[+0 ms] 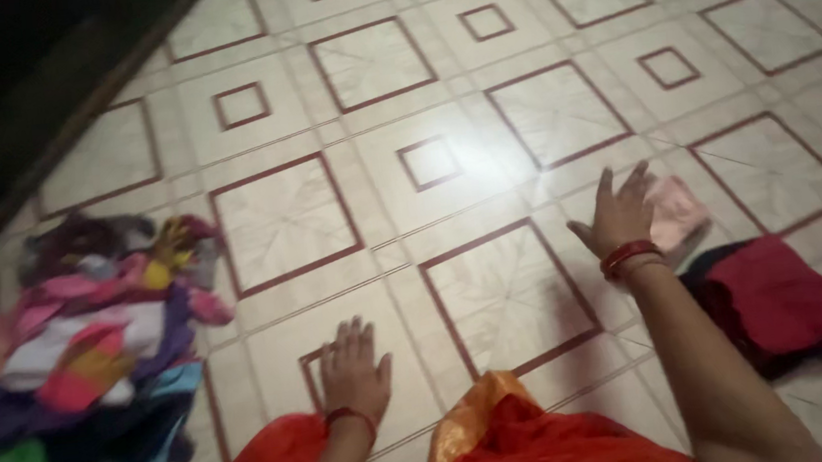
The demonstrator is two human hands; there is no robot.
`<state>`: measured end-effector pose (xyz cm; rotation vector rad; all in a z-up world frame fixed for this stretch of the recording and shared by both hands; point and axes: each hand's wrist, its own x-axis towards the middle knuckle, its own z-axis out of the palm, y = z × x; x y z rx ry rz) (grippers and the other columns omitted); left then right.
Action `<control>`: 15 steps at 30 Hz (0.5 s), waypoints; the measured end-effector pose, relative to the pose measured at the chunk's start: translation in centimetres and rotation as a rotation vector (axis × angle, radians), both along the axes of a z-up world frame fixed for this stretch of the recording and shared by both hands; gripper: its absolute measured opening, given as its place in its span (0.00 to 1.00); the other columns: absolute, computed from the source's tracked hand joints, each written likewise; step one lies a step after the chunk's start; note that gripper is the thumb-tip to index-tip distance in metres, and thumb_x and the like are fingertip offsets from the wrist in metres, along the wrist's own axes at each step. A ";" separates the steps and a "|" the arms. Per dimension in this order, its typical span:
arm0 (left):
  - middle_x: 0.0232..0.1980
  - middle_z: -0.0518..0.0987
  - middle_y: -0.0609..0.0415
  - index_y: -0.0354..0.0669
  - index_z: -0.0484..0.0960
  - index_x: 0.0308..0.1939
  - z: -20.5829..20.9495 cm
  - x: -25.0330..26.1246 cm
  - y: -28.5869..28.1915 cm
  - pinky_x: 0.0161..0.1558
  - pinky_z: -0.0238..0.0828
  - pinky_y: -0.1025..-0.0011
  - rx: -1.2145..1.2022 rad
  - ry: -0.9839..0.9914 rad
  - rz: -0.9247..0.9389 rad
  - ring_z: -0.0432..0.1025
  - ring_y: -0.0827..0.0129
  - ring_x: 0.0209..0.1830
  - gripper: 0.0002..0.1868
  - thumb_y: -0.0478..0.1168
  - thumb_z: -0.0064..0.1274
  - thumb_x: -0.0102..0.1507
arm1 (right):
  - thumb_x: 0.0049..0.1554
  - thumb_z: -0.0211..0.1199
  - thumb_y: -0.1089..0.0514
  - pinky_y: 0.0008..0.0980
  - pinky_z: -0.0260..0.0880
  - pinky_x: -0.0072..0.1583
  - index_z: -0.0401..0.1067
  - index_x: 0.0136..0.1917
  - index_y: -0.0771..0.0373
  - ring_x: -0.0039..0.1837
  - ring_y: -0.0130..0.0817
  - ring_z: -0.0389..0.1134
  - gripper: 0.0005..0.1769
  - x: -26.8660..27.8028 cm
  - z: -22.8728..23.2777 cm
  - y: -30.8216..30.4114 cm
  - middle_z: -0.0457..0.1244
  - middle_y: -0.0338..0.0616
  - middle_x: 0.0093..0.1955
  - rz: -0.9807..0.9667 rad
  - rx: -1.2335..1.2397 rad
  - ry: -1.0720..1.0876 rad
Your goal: The person folds several pieces of clothing by hand while sitting on the floor, including a pair of dark trousers, a tan garment, a red garment, a small pink top, and a small pink and green top, placing each folded item into a stack.
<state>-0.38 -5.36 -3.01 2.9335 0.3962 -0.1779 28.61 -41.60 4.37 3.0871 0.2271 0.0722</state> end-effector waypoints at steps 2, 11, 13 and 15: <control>0.81 0.52 0.54 0.49 0.58 0.75 0.3 -0.1 0.0 0.76 0.36 0.53 -0.013 -0.015 0.005 0.43 0.63 0.81 0.33 0.57 0.37 0.68 | 0.50 0.67 0.31 0.59 0.40 0.78 0.39 0.83 0.65 0.84 0.70 0.27 0.64 -1.8 3.8 3.9 0.26 0.81 0.82 0.155 0.078 -0.063; 0.80 0.55 0.52 0.47 0.61 0.74 -0.1 -0.8 0.1 0.76 0.36 0.49 -0.092 -0.148 -0.015 0.45 0.60 0.81 0.33 0.55 0.41 0.68 | 0.47 0.68 0.35 0.65 0.32 0.75 0.49 0.79 0.65 0.83 0.50 0.40 0.58 -29.2 15.7 14.8 0.44 0.55 0.83 1.206 0.025 0.241; 0.80 0.56 0.52 0.47 0.62 0.74 -0.3 -1.0 0.2 0.76 0.36 0.48 -0.103 -0.169 0.005 0.45 0.60 0.81 0.33 0.55 0.41 0.68 | 0.50 0.72 0.42 0.66 0.32 0.75 0.57 0.78 0.57 0.82 0.49 0.46 0.48 -31.2 14.4 14.0 0.51 0.47 0.81 1.188 0.253 0.360; 0.80 0.55 0.52 0.46 0.62 0.75 -0.7 -1.0 0.3 0.76 0.36 0.48 -0.132 -0.180 -0.031 0.45 0.58 0.81 0.33 0.55 0.42 0.68 | 0.51 0.69 0.45 0.60 0.34 0.77 0.60 0.76 0.50 0.80 0.38 0.51 0.43 -30.3 11.1 14.3 0.54 0.38 0.79 0.987 0.218 0.410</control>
